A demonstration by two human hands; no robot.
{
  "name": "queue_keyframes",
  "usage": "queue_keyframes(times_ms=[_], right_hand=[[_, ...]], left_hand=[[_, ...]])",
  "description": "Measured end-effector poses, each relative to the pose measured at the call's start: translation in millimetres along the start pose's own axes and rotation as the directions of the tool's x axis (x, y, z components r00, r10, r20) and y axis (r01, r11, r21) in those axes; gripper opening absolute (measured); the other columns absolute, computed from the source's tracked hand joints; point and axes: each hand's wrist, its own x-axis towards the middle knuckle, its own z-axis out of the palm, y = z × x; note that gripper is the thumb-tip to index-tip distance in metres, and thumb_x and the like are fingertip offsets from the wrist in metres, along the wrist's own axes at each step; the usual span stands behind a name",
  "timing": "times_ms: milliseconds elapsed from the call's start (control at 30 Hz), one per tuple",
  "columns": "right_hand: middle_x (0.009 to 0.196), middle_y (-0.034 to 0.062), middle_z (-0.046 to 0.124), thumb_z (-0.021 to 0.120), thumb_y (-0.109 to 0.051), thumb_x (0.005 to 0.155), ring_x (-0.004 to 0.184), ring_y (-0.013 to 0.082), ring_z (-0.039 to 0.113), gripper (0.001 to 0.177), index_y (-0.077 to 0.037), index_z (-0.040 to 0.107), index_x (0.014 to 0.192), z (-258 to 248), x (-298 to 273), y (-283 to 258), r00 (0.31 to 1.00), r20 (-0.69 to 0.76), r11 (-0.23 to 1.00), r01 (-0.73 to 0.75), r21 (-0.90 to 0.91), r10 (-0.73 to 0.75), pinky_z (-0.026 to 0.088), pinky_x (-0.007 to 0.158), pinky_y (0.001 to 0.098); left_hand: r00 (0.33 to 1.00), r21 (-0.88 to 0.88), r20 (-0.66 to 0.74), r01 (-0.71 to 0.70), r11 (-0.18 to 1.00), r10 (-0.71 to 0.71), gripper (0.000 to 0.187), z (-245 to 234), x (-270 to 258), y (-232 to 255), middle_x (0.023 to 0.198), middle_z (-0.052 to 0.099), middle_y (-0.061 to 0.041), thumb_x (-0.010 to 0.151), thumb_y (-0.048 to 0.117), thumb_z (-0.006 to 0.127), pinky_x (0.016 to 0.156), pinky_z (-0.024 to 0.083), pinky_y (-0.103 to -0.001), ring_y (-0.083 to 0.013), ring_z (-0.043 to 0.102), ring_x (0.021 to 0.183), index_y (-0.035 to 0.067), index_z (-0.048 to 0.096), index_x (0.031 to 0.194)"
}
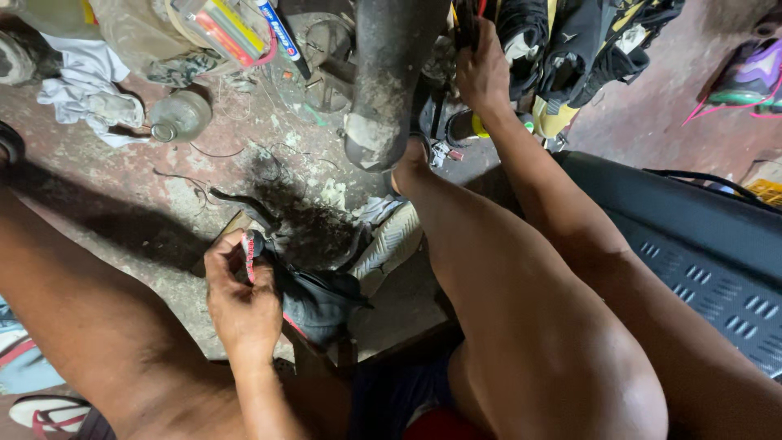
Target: The person sits on the floor and repairs a black sneaker. They use a small tool to scrape the sole, apply glue from a bottle to the sole and upper, and press the parts together to reattach them.
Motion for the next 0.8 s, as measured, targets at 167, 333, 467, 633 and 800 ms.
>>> queue_keyframes(times_ms=[167,333,467,633,800], right_hand=[[0.144,0.0288,0.051,0.064,-0.013,0.106,0.13,0.0488,0.054,0.056,-0.001,0.036,0.153,13,1,9,0.931,-0.127,0.935,0.323,-0.148,-0.342,0.047,0.111,0.0502],[0.135,0.0256,0.052,0.071,-0.019,0.099,0.118,0.048,0.055,0.062,-0.001,0.04,0.15,-15,-15,-40,0.953,-0.012,0.935,0.295,-0.196,-0.303,0.049,0.103,0.0504],[0.121,0.0228,0.058,0.075,-0.022,0.099,0.109,0.0408,0.062,0.049,-0.009,0.052,0.14,-36,-40,-97,0.976,0.074,0.965,0.212,-0.155,-0.203,0.054,0.091,0.0463],[0.104,0.0167,0.07,0.056,-0.031,0.108,0.094,0.0346,0.07,0.027,-0.018,0.062,0.131,-6,-54,-140,0.504,0.856,0.939,0.338,-0.07,-0.117,0.057,0.083,0.0467],[0.103,0.0152,0.069,0.059,-0.029,0.105,0.093,0.0332,0.069,0.027,-0.016,0.062,0.129,48,-62,-151,0.363,0.888,0.911,0.391,0.13,-0.282,0.056,0.082,0.047]], left_hand=[[0.999,-0.045,0.05,-0.003,0.999,0.005,0.041,8,2,-8,0.113,0.064,-0.009,0.089,-0.012,0.051,0.1,0.047,-0.028,-0.0159,0.061,0.105,0.0,0.057,0.127],[0.995,-0.027,0.093,0.042,0.999,-0.039,0.042,14,4,-21,0.113,0.066,-0.008,0.088,-0.014,0.05,0.1,0.047,-0.028,-0.0142,0.063,0.106,0.0,0.057,0.127],[0.993,-0.067,0.117,0.007,0.998,0.001,0.04,24,7,-32,0.117,0.064,-0.008,0.091,-0.014,0.053,0.101,0.046,-0.027,-0.0143,0.06,0.108,0.0,0.056,0.128],[0.986,-0.059,0.168,0.001,0.998,0.009,0.045,31,4,-29,0.113,0.064,-0.006,0.087,-0.016,0.053,0.094,0.047,-0.026,-0.014,0.06,0.104,0.003,0.057,0.128],[0.981,0.064,0.168,0.086,0.994,-0.095,0.049,34,-2,-17,0.105,0.065,-0.007,0.084,-0.013,0.059,0.084,0.049,-0.027,-0.0139,0.061,0.091,0.008,0.059,0.129]])
